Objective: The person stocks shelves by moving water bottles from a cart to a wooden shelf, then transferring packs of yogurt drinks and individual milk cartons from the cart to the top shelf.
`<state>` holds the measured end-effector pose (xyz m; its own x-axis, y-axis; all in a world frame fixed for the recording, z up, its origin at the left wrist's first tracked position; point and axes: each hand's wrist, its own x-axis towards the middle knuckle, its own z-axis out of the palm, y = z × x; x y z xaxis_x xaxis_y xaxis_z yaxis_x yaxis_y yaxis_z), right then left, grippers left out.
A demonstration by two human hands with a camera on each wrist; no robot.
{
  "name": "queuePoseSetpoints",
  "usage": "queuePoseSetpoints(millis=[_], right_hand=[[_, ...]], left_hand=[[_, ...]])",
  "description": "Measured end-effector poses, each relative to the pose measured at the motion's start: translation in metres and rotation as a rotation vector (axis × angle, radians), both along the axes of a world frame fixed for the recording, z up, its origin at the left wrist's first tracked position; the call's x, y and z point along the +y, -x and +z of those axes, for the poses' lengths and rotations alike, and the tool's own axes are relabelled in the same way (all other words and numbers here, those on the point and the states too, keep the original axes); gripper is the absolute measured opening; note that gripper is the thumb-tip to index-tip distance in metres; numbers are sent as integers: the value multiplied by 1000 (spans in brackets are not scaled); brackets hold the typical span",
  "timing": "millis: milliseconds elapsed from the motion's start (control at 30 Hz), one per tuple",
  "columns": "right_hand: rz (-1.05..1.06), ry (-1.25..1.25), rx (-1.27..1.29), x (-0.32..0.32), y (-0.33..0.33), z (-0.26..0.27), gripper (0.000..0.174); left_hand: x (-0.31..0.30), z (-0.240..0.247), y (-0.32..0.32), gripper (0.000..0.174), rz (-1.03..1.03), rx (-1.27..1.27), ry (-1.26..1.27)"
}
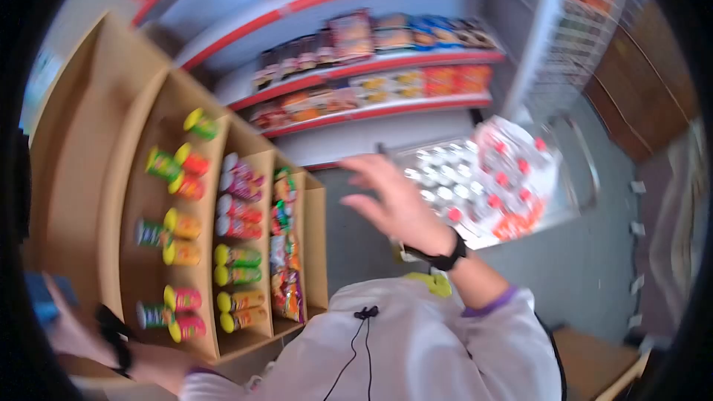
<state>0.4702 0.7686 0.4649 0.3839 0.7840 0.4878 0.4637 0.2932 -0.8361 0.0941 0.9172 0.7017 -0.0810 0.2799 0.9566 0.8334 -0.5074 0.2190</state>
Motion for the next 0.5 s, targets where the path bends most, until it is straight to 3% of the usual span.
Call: queuePoseSetpoints(millis=[33,100,167,233,267,300,400,500], right_hand=[[29,20,7,-5,1,10,57],[101,-7,-31,-11,-2,20,70],[121,1,-35,-23,-2,30,82],[93,-28,-86,-41,-12,27,89],[119,86,-25,-55,-18,26,91],[109,102,-18,-67,-22,19,91],[-10,273,153,-100,-35,-12,82],[-152,427,84,-138,-47,-29,74]], left_hand=[[16,-8,-8,83,18,-31,12],[-9,-85,-105,96,-245,154,-183],[-35,-153,-163,105,-485,240,44],[-61,-220,-208,103,-752,157,393],[-74,-240,-228,104,-872,216,481],[-87,-257,-243,105,-990,276,566],[-129,-297,-267,109,-1086,510,615],[-161,-317,-284,112,-1276,666,654]])
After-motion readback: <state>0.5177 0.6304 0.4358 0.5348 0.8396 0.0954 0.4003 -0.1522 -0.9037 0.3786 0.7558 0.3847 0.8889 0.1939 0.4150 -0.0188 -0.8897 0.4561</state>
